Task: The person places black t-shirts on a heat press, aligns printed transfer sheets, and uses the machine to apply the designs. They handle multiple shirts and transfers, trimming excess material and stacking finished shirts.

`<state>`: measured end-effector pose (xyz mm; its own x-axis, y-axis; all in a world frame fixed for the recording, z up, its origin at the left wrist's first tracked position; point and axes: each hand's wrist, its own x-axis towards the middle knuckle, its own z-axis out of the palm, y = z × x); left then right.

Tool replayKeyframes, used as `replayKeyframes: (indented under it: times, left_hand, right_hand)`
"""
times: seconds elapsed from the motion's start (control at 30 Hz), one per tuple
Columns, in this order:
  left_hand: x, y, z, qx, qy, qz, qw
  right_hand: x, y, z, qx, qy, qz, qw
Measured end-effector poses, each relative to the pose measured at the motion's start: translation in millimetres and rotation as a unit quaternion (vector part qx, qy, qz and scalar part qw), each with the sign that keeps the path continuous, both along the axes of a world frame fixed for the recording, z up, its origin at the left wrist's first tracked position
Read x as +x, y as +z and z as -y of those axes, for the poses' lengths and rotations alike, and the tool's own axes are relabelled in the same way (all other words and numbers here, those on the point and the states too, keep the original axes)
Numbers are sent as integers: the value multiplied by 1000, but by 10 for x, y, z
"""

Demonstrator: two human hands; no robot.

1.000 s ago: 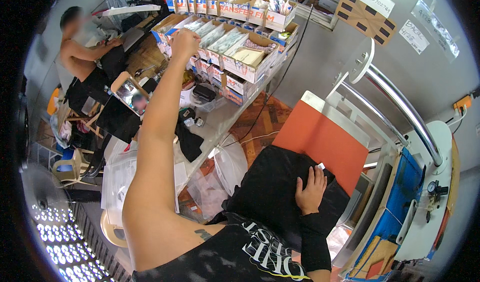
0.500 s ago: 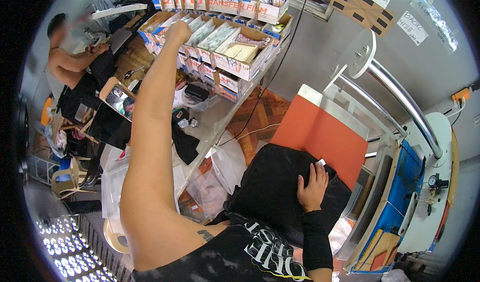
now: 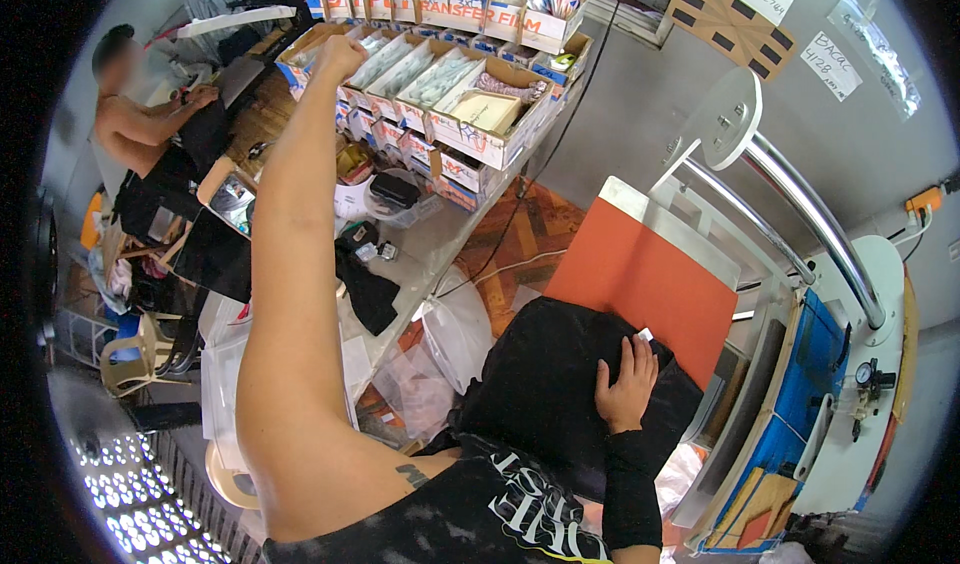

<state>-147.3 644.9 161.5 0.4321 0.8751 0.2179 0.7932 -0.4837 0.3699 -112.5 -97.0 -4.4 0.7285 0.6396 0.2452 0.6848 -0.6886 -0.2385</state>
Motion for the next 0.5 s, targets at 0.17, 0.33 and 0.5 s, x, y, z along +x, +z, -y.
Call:
replayKeyframes:
  times: [0.17,0.33,0.5]
  left_hand:
    - [109,41,39,-5,-31,-50,998]
    - [176,-32,-85,26,-60,-10,998]
    - [295,-73,-173,9,-74,-35,997]
  right_hand:
    - [0,-3,2,0,2,-6,1000]
    - [-1,-1,-12,-2,0,-3,1000]
    - [1,12,-21,-12,-6,-12,1000]
